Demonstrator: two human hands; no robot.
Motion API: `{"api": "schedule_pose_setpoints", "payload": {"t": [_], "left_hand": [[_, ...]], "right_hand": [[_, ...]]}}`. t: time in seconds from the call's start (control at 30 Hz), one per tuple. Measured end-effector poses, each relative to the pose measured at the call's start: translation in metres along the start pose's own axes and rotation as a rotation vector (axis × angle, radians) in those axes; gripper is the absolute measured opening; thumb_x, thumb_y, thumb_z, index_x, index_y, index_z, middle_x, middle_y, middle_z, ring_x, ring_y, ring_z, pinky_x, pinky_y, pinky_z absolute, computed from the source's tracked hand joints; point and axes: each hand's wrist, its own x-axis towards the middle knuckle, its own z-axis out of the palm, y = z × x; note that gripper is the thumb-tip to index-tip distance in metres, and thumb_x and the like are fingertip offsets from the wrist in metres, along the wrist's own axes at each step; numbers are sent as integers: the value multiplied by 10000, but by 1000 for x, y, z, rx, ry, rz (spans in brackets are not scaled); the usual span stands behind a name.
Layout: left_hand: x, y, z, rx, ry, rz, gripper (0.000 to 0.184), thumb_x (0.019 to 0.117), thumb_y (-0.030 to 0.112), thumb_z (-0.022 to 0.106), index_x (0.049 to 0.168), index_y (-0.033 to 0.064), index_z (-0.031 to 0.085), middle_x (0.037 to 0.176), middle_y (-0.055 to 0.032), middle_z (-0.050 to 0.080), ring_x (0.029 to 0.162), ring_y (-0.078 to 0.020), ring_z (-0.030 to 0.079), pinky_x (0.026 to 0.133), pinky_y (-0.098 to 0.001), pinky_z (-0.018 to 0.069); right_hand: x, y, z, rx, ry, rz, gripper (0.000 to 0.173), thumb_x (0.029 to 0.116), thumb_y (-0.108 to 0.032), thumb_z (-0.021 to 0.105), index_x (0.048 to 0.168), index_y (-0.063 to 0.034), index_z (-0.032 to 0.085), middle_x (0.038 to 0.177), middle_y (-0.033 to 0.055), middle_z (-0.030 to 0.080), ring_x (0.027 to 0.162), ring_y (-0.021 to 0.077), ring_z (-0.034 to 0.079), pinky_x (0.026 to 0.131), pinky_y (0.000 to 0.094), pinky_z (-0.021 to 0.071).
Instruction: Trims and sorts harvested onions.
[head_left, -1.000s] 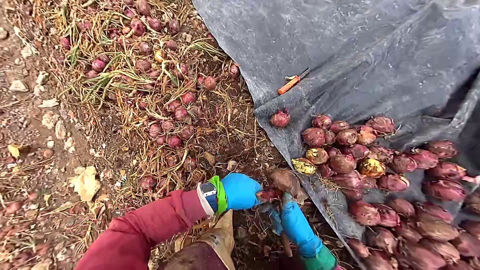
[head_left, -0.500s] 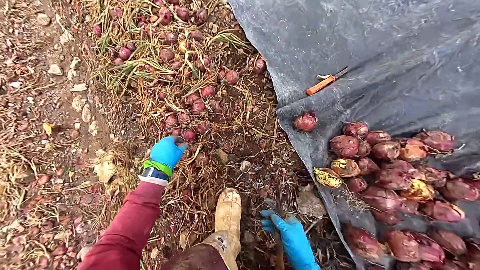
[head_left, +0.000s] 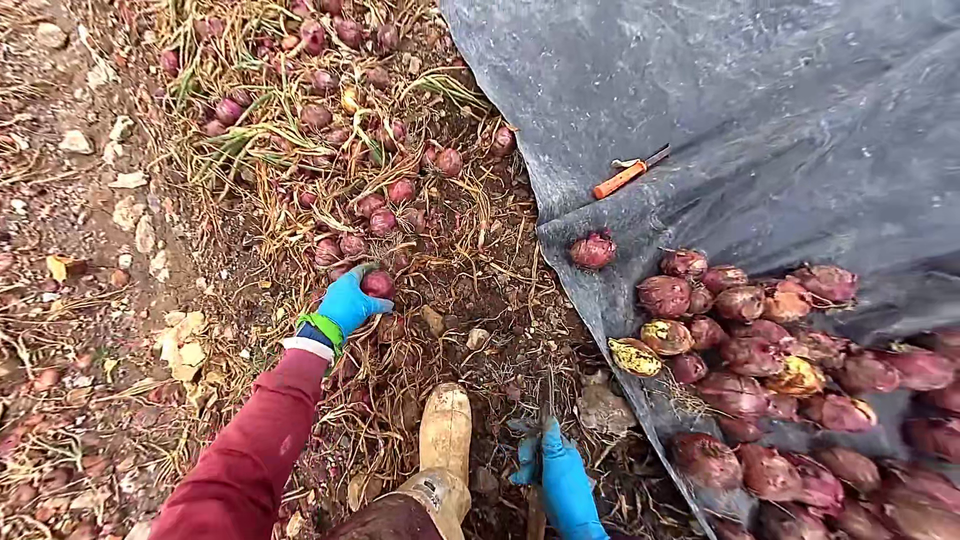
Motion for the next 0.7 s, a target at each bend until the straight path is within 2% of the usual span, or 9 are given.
{"api": "schedule_pose_setpoints", "payload": {"t": [0.1,0.17,0.23,0.3,0.37,0.43,0.53,0.6,0.7], "left_hand": [[-80,37,11,-509,-236,203,935,639,18,944,1462,252,568,1288,-59,711,1156,-217,706,985,-458,620],[-119,59,26,-580,-436,246,871,668,-13,919,1438,238,599,1231,-49,739,1083,-209,731,933,-431,638],[-138,63,47,-509,-575,241,724,748,55,896,1400,239,644,1109,-32,774,856,-171,753,745,-374,657],[-146,65,61,-489,-650,212,550,844,95,845,1359,168,666,989,-58,775,637,-155,681,571,-322,590],[-144,67,60,-441,-722,223,552,848,174,857,1350,149,630,1006,-61,762,719,-164,710,649,-341,618],[-138,75,56,-344,-736,251,742,747,359,904,1392,190,577,1062,-36,752,862,-153,741,772,-375,650],[-130,87,62,-245,-674,227,703,744,561,860,1292,181,636,880,-45,715,650,-146,661,601,-366,583],[-121,98,58,-116,-694,245,624,761,642,819,1170,186,697,862,-16,720,691,-136,676,641,-382,595],[-111,115,47,-3,-781,233,584,774,685,790,1061,178,746,833,-8,721,728,-136,682,681,-397,592]], "right_hand": [[1,-4,24,26,-240,-36,714,1071,-581,281,1215,9,658,666,121,620,538,288,644,556,513,623],[-1,-17,44,35,-365,-125,776,1002,-692,393,1167,14,669,666,95,625,541,256,644,545,469,619],[-6,-36,57,44,-390,-237,831,868,-832,477,960,-25,655,664,80,635,541,229,646,544,418,611],[-9,-54,58,-58,-326,-317,835,842,-875,432,847,-74,667,651,41,646,552,178,642,565,365,596],[-7,-65,54,-203,-254,-369,811,830,-893,437,749,-120,667,613,10,626,535,141,614,543,336,558],[-4,-70,54,-231,-228,-375,725,823,-836,558,747,-122,661,611,10,603,522,132,581,521,332,531],[4,-71,55,-216,-169,-387,698,784,-818,625,833,-123,677,628,-4,606,516,118,572,508,323,525],[12,-73,52,-226,-140,-462,792,782,-891,537,944,-131,686,659,6,628,525,122,590,502,333,547],[19,-71,51,-331,-101,-509,837,830,-919,363,931,-159,696,672,-2,635,554,120,606,517,361,555]]}}
